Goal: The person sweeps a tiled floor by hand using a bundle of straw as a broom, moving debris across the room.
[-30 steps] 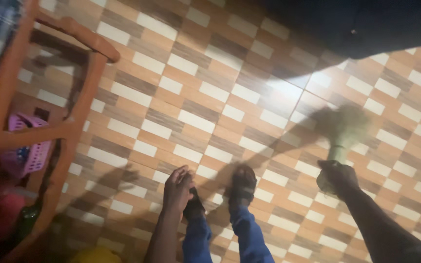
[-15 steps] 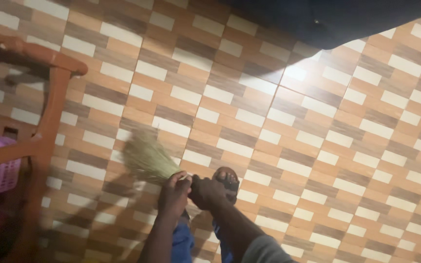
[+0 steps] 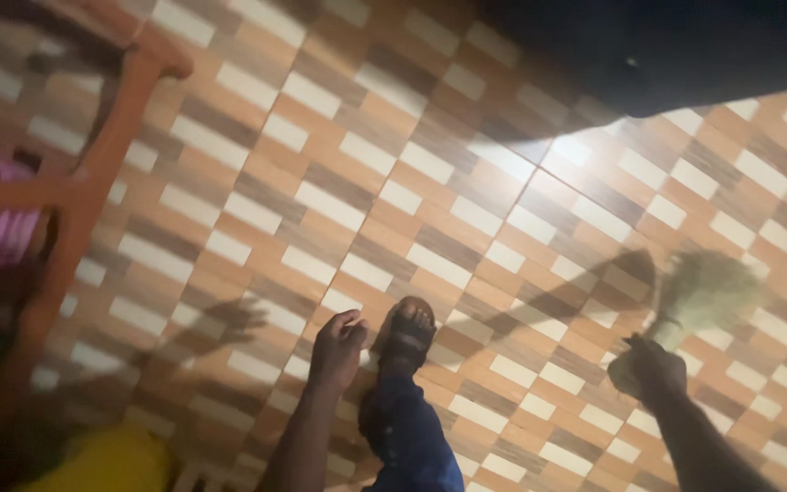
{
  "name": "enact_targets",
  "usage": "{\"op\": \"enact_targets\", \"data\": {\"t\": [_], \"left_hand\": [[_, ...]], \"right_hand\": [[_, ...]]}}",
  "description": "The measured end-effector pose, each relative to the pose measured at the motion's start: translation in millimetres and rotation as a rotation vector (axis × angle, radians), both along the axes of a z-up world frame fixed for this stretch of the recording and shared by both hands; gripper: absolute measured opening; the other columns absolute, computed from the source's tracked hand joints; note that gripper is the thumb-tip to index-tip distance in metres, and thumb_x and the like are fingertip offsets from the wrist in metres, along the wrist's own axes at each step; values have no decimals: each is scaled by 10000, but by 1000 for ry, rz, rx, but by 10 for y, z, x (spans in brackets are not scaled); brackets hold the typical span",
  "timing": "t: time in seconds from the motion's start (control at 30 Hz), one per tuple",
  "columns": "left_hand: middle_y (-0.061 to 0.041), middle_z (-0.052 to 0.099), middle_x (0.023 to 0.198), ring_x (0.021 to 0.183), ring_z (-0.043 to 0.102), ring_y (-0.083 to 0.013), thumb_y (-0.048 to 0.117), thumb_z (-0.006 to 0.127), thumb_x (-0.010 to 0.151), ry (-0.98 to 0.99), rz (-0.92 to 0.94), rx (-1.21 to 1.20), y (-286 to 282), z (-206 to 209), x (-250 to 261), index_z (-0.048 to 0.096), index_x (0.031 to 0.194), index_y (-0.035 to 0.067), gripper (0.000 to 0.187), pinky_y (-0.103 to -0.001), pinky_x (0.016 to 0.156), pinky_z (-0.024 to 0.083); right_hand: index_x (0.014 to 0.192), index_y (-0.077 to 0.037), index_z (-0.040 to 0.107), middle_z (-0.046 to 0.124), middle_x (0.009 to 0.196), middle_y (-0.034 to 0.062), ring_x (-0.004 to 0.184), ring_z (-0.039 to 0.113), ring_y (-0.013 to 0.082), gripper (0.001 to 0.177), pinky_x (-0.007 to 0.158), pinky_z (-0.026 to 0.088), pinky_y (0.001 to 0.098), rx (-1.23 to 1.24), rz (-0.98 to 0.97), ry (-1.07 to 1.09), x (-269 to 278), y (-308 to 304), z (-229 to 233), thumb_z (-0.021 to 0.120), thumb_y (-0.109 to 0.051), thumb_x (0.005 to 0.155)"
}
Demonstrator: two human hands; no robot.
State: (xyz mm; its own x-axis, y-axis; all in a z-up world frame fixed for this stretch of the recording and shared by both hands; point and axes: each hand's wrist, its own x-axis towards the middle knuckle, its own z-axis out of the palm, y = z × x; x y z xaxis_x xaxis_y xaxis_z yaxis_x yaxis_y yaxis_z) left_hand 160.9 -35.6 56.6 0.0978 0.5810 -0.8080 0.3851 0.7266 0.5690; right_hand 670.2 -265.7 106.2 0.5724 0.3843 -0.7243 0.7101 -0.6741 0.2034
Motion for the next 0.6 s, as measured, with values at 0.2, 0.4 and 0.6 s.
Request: {"op": "enact_targets", "data": {"t": [0.2, 0.4, 0.6], "left_hand": [[-150, 759, 1110, 967, 716, -179, 301, 714, 883, -20, 162, -20, -589, -50, -283, 635, 1310, -15, 537, -307, 838, 561], [-72, 670, 1239, 1058, 667, -181, 353, 787, 825, -268, 196, -431, -1254, 843, -715, 490, 1439, 155, 709, -409, 820, 596], [-129, 627, 927, 809, 596, -281, 367, 724, 915, -61, 733, -257, -2415, 243, -1616, 606, 1149, 114, 363, -439, 667, 523]], "right_hand": [[1255, -130, 626, 683, 1117, 168, 925, 780, 352, 411, 870, 582, 502, 179, -204, 72, -1394, 258, 16, 532, -423, 982], [1330, -111, 544, 762, 1085, 186, 945, 790, 302, 556, 856, 614, 453, 175, -217, 690, -3940, 937, 1046, 725, -325, 851], [1291, -2, 579, 635, 1270, 250, 1171, 613, 411, 493, 990, 504, 484, 734, 334, 983, -5186, 743, 1634, 755, -161, 858]]}}
